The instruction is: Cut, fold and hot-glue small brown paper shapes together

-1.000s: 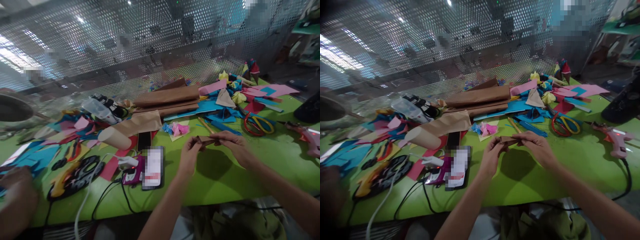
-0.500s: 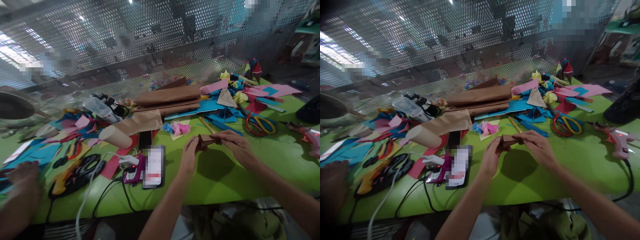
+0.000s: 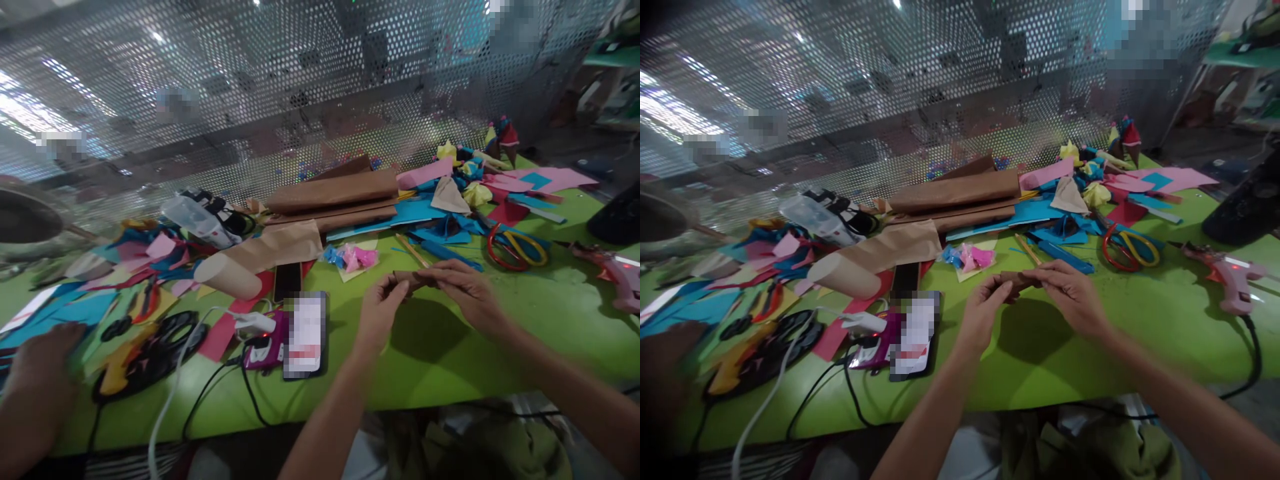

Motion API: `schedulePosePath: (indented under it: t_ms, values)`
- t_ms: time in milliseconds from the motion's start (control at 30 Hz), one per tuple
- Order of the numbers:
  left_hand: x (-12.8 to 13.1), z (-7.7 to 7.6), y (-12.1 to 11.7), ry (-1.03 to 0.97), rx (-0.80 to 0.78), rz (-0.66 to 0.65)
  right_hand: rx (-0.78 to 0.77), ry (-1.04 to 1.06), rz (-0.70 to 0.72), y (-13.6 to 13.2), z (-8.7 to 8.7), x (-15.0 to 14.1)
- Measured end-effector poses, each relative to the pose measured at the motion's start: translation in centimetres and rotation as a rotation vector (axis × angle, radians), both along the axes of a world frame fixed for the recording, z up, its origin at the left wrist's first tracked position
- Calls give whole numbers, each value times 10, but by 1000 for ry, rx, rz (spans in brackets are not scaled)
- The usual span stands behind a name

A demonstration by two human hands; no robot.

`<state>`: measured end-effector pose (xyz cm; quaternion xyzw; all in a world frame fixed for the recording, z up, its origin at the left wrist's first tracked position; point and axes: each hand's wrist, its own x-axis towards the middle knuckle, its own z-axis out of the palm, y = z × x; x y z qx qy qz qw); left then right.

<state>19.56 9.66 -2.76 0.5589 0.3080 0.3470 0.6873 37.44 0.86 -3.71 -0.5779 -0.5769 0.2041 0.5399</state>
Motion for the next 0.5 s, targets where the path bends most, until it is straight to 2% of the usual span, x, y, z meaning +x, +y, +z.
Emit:
schedulePosePath:
  t_ms: [133,267,367,500]
  values:
    - [1,-1,0,25,19,25,-2,84,7,-1,3,-1]
    - [1,1,-1,44,36,52,-76,441,83,0,5,-1]
    - [0,3,-1,51,90,92,-141,652,57,2,7,1]
    - [-1,5,-2,66,163,91,-195,668,-5,5,8,2]
